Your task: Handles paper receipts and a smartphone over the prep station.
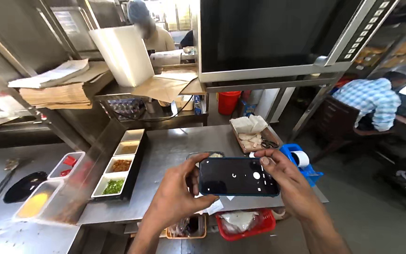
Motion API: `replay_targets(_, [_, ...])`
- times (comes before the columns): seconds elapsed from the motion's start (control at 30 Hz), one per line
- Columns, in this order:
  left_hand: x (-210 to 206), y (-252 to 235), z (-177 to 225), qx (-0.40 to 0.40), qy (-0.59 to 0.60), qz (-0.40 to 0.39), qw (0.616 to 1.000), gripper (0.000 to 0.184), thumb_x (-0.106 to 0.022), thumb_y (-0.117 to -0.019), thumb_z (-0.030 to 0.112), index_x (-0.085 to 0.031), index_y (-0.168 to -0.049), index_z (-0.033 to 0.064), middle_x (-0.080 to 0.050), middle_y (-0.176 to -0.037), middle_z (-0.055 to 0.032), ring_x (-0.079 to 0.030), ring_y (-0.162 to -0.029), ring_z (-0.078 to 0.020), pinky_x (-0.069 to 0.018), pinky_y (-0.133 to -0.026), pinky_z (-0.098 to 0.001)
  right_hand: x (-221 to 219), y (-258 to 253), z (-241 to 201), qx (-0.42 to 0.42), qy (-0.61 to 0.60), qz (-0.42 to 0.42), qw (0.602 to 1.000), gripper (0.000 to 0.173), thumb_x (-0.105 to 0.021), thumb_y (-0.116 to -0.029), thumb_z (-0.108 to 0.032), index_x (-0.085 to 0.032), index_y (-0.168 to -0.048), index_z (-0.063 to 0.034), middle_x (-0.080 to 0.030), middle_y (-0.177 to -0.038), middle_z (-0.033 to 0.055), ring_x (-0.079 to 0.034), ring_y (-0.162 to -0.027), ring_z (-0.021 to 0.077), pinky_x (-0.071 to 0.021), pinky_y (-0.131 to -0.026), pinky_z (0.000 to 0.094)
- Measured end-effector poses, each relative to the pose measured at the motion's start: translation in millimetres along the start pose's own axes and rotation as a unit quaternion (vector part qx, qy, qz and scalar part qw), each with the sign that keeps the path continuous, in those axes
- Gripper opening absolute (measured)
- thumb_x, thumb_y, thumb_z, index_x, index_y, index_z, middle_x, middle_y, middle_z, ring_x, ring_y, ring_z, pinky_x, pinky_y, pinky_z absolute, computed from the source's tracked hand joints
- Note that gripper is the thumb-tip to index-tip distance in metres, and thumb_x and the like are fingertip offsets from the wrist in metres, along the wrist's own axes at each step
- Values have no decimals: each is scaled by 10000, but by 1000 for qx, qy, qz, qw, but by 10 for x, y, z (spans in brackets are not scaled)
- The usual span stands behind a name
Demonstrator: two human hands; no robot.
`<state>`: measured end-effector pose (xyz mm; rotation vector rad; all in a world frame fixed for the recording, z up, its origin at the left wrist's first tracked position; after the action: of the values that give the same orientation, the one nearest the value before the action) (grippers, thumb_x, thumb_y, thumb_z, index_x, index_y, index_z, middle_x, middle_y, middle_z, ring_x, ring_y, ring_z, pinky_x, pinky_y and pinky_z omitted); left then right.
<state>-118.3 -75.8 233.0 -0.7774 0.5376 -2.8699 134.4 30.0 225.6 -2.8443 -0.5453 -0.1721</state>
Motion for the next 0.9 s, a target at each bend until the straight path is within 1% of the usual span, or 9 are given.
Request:
replay_targets(0.03, [-4, -12, 25, 1, -2, 4, 1000, 841, -929, -695, 361, -566, -1445, 246, -694, -853, 64, -648, -660, -59, -590, -599, -234, 17, 2, -42, 4, -6, 6, 1000, 359, -563, -1011, -480, -662, -1225, -209, -700, -1059, 65, -692, -900, 212, -601, -737, 375])
replay_targets(0.1, [-25, -33, 60, -1, -1, 20, 1000, 836, -931, -690, 366, -578, -1435, 229, -686, -850, 64, -645, -656, -58, -586, -588, -228, 52, 7, -101, 6, -13, 10, 1000, 371, -556, -1021, -464, -653, -1266, -202, -707, -1062, 84, -697, -892, 223, -600, -708, 364])
replay_targets(0.17, [-42, -36, 81, -8, 2, 37, 999, 831, -932, -685, 364, -589, -1426, 209, -689, -840, 66, -645, -649, -55, -583, -572, -220, 85, 14, -124, 3, -19, 14, 1000, 416, -547, -1021, -471, -649, -1338, -221, -718, -1090, 100, -702, -852, 224, -573, -597, 314])
replay_targets(0.23, [-57, -24, 97, -11, 6, 42, 999, 835, -932, -686, 359, -583, -1430, 209, -688, -839, 63, -648, -649, -60, -587, -574, -221, 108, 30, -140, 5, -32, 18, 999, 413, -539, -1026, -441, -656, -1353, -216, -717, -1078, 114, -695, -822, 218, -553, -562, 293])
replay_targets(0.33, [-79, 15, 98, -8, 15, 39, 999, 846, -932, -691, 361, -570, -1446, 235, -684, -836, 63, -644, -649, -71, -590, -586, -235, 122, 85, -154, 12, -31, 29, 999, 415, -565, -1016, -420, -645, -1366, -211, -717, -1100, 109, -705, -848, 225, -584, -604, 315])
replay_targets(0.5, [-87, 84, 125, -4, 17, 41, 999, 858, -932, -689, 372, -562, -1455, 264, -688, -845, 63, -647, -647, -78, -595, -581, -243, 120, 166, -159, 23, -27, 32, 999, 418, -573, -1014, -399, -624, -1379, -202, -719, -1100, 110, -708, -817, 220, -578, -575, 301])
replay_targets(0.63, [-113, 151, 154, -9, 24, 39, 999, 860, -925, -699, 373, -555, -1465, 245, -689, -854, 67, -639, -646, -68, -583, -569, -233, 140, 232, -196, 38, -33, 29, 998, 407, -565, -1017, -381, -639, -1363, -180, -718, -1092, 114, -712, -842, 223, -593, -601, 305])
replay_targets(0.77, [-137, 231, 196, -5, 32, 48, 998, 889, -927, -699, 377, -537, -1485, 231, -683, -858, 62, -638, -661, -74, -586, -582, -239, 162, 306, -252, 54, -38, 29, 997, 414, -565, -1016, -371, -642, -1363, -158, -718, -1130, 110, -716, -895, 218, -607, -648, 305])
replay_targets(0.9, [-160, 308, 249, -3, 38, 62, 997, 887, -921, -700, 374, -538, -1482, 207, -681, -857, 66, -636, -669, -73, -577, -582, -232, 167, 370, -310, 70, -37, 35, 996, 418, -593, -1001, -339, -645, -1367, -143, -722, -1111, 111, -725, -883, 217, -626, -681, 312])
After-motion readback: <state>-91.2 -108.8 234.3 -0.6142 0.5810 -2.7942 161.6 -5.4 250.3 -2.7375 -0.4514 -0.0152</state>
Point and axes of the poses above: each hand's wrist, its own y-axis away from the middle knuckle, its own x-axis out of the back of the hand, z = x × y, the point moved 5 cm from there along -y, towards the middle knuckle
